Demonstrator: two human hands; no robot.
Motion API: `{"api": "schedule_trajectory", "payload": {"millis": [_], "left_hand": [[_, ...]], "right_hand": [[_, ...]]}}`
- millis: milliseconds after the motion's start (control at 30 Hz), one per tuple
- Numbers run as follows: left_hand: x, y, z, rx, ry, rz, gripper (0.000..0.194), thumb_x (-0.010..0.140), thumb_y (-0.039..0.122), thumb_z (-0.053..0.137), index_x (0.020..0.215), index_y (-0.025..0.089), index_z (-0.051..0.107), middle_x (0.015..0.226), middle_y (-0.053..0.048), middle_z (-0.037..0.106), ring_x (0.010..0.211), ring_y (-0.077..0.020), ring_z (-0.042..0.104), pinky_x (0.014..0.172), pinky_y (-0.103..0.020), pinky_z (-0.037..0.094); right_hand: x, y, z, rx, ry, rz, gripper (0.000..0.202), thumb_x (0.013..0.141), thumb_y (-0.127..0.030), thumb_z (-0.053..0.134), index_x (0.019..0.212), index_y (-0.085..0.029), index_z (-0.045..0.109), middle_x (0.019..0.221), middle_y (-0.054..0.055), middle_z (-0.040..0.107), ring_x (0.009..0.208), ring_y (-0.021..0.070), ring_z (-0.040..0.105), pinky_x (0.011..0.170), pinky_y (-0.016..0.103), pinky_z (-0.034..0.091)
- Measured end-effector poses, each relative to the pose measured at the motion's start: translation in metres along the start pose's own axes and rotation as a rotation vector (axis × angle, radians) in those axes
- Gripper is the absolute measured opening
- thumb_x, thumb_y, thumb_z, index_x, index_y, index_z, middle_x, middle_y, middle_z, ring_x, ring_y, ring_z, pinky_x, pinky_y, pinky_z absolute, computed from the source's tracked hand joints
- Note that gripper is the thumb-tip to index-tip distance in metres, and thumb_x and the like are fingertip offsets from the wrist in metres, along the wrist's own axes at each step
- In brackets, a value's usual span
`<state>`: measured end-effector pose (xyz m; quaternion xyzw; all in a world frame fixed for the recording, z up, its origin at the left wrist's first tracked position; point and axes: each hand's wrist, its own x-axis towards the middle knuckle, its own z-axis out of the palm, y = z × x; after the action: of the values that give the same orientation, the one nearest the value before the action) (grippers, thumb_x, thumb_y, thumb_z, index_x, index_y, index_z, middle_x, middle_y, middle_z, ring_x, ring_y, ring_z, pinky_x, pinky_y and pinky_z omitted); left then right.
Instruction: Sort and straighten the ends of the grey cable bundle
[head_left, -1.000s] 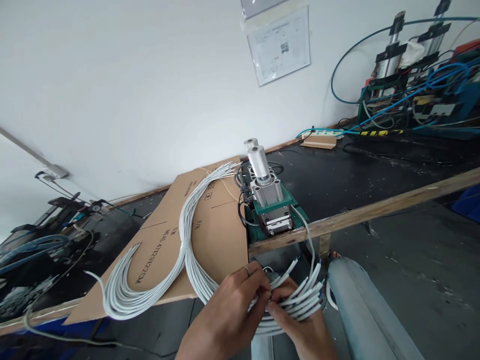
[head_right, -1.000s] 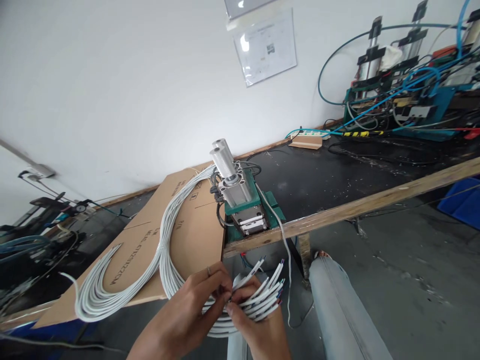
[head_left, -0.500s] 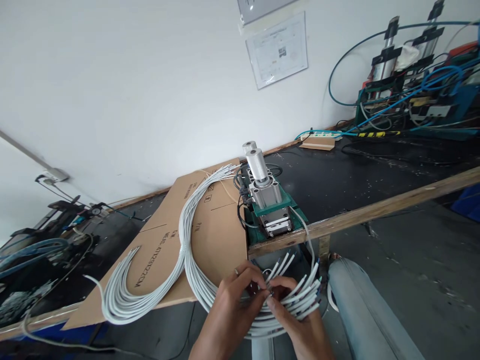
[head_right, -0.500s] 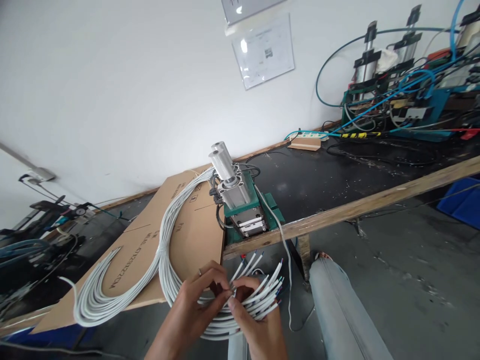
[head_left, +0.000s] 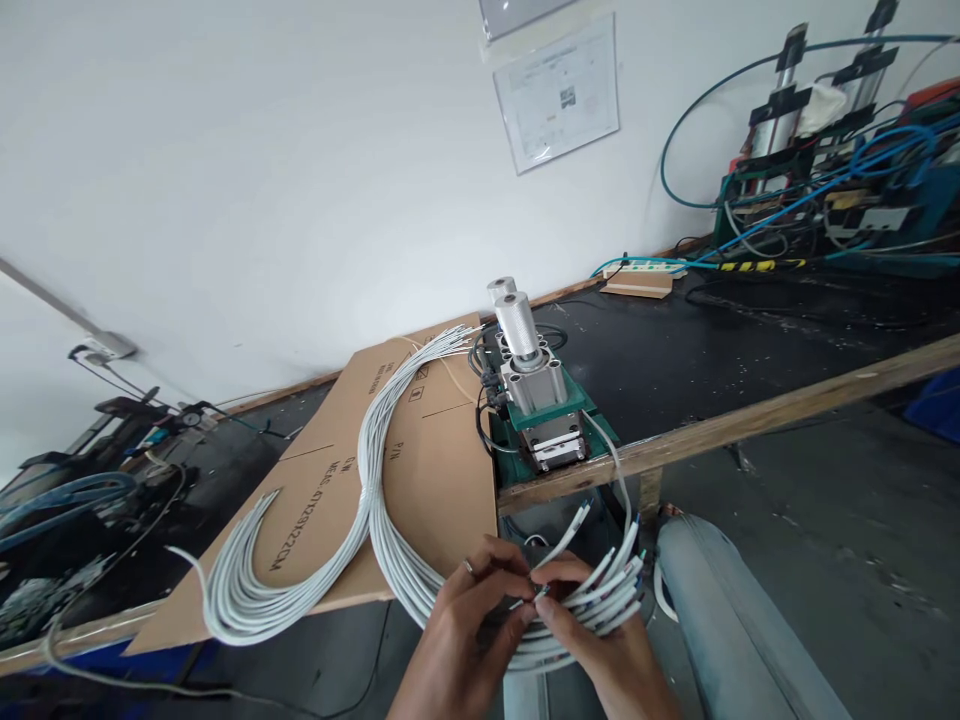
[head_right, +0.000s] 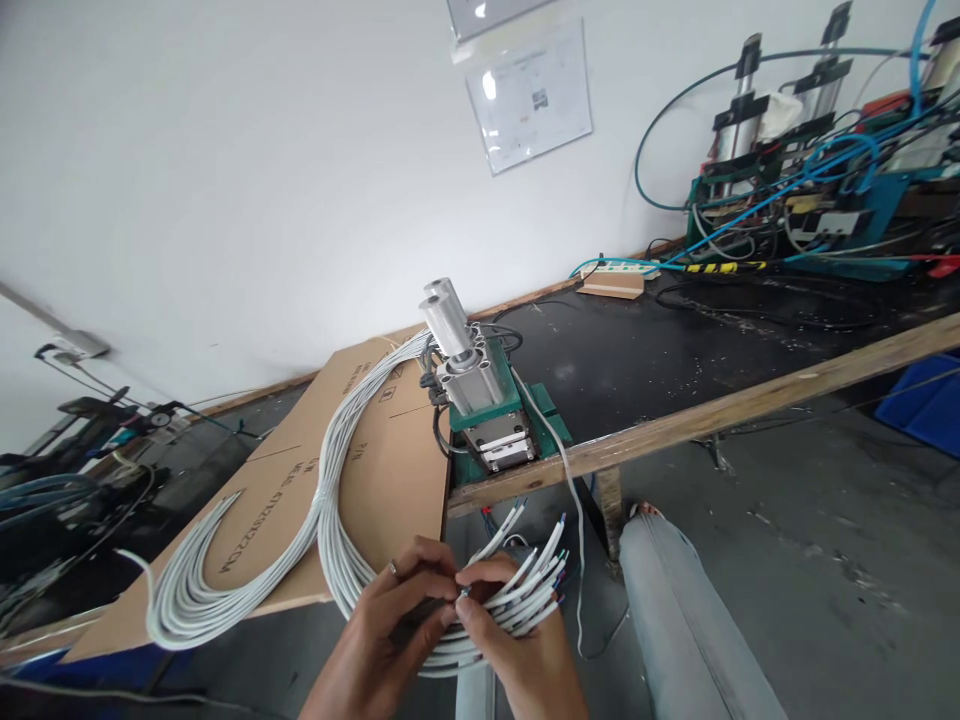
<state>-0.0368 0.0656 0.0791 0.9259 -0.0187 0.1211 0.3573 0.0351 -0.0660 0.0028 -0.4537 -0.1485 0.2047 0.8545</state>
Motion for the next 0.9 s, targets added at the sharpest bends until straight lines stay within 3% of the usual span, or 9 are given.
{"api": "schedule_trajectory", "payload": {"millis": [167,533,700,900], "left_hand": [[-0.002,0.0,-0.001,-0.062,-0.01,-0.009,0.01,0.103,0.022,0.054,0.098,0.023,0.063,0.107,-0.004,0.058,0.096,-0.013,0.058,0.084,-0.021,0.043],[-0.002,0.002,0.001,-0.044,0.005,0.004,0.011,0.103,0.02,0.053,0.097,0.022,0.063,0.107,-0.005,0.059,0.096,-0.0139,0.059,0.085,-0.022,0.044],[0.0,0.006,0.004,0.024,0.06,0.05,0.01,0.1,0.015,0.055,0.095,0.021,0.063,0.104,-0.005,0.06,0.094,-0.0134,0.061,0.083,-0.021,0.046],[0.006,0.01,0.008,0.093,0.128,0.074,0.012,0.096,0.01,0.057,0.09,0.018,0.063,0.096,-0.004,0.062,0.086,-0.012,0.063,0.077,-0.019,0.048]], "right_hand": [[0.0,0.0,-0.003,0.017,-0.058,0.008,0.035,0.082,-0.062,0.076,0.088,-0.028,0.075,0.087,0.0,0.069,0.084,0.0163,0.061,0.08,0.024,0.047],[-0.002,0.003,0.001,0.104,-0.007,0.021,0.031,0.081,-0.055,0.079,0.079,-0.025,0.073,0.081,0.0,0.063,0.08,0.0178,0.056,0.079,0.026,0.044],[-0.003,0.012,0.003,0.209,0.017,0.074,0.036,0.078,-0.055,0.082,0.075,-0.022,0.067,0.077,0.0,0.058,0.078,0.0173,0.05,0.075,0.026,0.041],[-0.003,0.021,0.004,0.256,0.055,0.035,0.035,0.078,-0.052,0.082,0.075,-0.022,0.066,0.077,0.0,0.055,0.076,0.0167,0.048,0.071,0.025,0.041]]}}
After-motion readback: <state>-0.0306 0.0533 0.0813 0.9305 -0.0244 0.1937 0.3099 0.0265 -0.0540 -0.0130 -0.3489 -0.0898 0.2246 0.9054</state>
